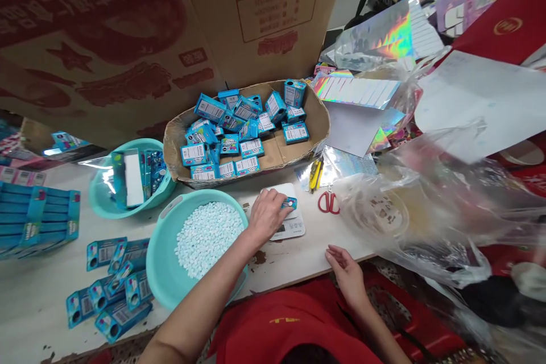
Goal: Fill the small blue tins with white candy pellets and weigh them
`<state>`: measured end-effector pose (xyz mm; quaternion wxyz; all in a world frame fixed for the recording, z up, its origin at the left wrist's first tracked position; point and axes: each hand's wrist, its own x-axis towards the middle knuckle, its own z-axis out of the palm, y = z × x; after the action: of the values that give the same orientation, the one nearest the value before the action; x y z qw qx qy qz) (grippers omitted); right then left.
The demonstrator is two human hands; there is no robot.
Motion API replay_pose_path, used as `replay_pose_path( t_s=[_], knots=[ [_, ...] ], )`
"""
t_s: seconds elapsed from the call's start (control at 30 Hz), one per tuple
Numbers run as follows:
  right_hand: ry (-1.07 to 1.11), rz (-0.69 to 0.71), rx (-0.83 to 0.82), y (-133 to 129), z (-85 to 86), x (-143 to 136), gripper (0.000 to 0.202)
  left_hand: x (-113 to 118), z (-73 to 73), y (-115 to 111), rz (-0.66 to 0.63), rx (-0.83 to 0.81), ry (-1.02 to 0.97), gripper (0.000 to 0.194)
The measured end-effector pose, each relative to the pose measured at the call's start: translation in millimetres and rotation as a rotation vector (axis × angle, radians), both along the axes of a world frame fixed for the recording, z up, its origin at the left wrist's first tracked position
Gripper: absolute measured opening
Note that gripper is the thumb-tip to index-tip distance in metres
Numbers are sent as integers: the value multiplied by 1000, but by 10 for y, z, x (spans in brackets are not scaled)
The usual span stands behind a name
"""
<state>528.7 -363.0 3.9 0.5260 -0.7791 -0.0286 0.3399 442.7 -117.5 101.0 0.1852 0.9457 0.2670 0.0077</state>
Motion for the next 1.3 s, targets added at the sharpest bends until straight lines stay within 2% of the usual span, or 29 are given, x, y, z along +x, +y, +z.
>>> replay_pose_path(
  t_s=[0.2, 0.33, 0.43, 0.53, 0.6, 0.7, 0.8, 0.97, 1.17, 1.3],
  knots=[
    [-2, -23, 14, -53, -34, 21, 50, 181, -139, -47, -46, 17, 32, 15],
    [-9, -18, 3, -42, -29, 35, 51, 97, -65, 16, 23, 53, -60, 16],
    [-19, 10, -1, -1, -13, 55, 49, -193, 28, 147, 150, 93, -169, 18],
    [-30, 42, 2, 54, 4, 76, 47, -684, 50, 269, 252, 138, -187, 18],
    [-32, 62, -5, 89, 10, 84, 47, -1063, 5, 292, 309, 162, -141, 18],
    [-25, 83, -24, 131, 11, 80, 48, -1573, -122, 209, 395, 167, -25, 19],
    [-31, 113, -21, 169, 22, 51, 49, -1894, -251, 43, 448, 127, 75, 19],
    [-61, 160, -15, 227, 76, -42, 49, -2023, -346, -154, 464, 61, 138, 21],
    [-116, 184, -33, 254, 187, -197, 50, -2061, -359, -149, 445, -8, 70, 22],
    [-286, 228, -17, 467, 369, -154, 58, -2178, -382, -142, 447, -68, 38, 46]
  ],
)
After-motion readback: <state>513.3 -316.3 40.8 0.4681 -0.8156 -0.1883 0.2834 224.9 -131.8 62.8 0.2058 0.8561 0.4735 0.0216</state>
